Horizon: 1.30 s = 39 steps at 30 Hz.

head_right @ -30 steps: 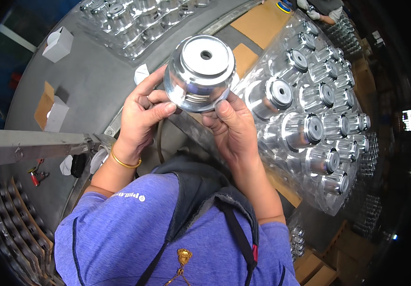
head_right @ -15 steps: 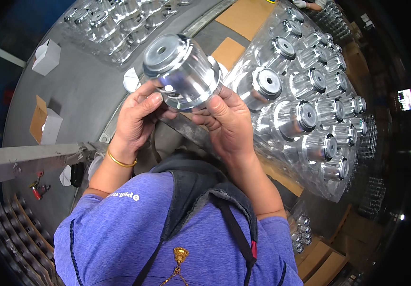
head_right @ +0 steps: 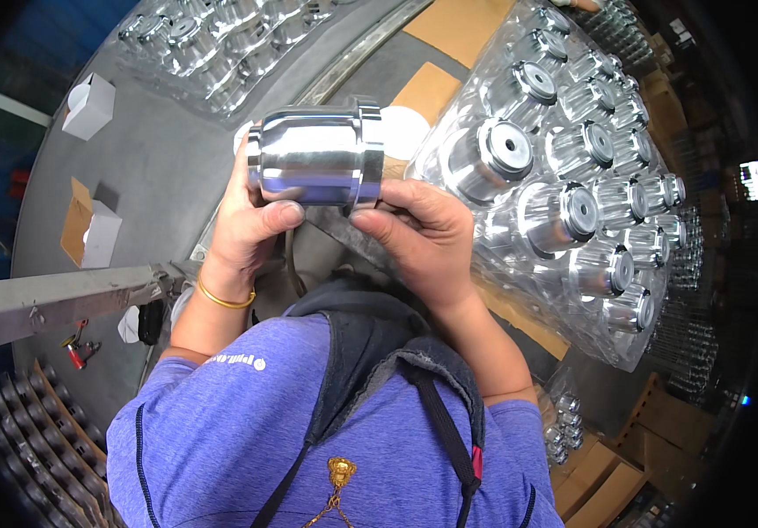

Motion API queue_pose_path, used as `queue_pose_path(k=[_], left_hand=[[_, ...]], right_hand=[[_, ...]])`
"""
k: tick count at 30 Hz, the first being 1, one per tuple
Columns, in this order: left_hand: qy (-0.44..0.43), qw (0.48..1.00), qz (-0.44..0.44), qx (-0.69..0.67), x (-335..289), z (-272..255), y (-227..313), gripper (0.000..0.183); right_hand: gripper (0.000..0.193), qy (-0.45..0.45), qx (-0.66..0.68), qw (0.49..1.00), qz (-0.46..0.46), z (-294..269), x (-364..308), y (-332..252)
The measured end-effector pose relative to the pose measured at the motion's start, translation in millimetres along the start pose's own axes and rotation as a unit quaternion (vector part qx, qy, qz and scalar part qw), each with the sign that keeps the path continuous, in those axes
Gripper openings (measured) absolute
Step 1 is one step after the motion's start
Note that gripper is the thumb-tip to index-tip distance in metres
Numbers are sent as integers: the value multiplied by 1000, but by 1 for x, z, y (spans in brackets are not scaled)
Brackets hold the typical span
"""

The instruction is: The person assembles cylindrical metal components by hand, taking them from plastic trays and cardboard boxes and fitting them together.

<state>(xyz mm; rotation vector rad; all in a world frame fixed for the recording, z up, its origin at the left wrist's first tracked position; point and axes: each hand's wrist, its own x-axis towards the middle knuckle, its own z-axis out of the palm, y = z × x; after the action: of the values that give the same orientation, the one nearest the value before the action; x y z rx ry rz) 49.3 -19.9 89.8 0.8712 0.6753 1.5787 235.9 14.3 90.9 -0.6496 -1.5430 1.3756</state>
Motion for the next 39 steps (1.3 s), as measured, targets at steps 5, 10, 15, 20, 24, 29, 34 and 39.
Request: queue_pose_path(k=[5, 10, 15, 20, 24, 29, 34, 39], left_hand=[[30, 982, 40, 183, -2, -4, 1, 84], [-39, 842, 277, 462, 4, -6, -4, 83], [-58, 792, 356, 492, 7, 1, -3, 69], [-63, 803, 381, 454, 10, -5, -10, 69], [55, 947, 202, 244, 7, 3, -12, 68], [-16, 999, 3, 31, 1, -8, -8, 49], [-3, 999, -21, 29, 1, -8, -6, 49], [5, 997, -62, -41, 1, -9, -6, 51]], right_hand=[[31, 33, 132, 988, 70, 5, 5, -8], [39, 50, 143, 988, 28, -3, 15, -6], [35, 60, 135, 989, 11, -8, 17, -1], [30, 107, 123, 986, 42, -7, 14, -1], [32, 130, 217, 964, 86, -7, 16, 2], [37, 88, 276, 948, 132, -5, 15, 0], [38, 83, 277, 950, 117, -4, 15, -3], [37, 70, 249, 960, 105, -3, 16, -12]])
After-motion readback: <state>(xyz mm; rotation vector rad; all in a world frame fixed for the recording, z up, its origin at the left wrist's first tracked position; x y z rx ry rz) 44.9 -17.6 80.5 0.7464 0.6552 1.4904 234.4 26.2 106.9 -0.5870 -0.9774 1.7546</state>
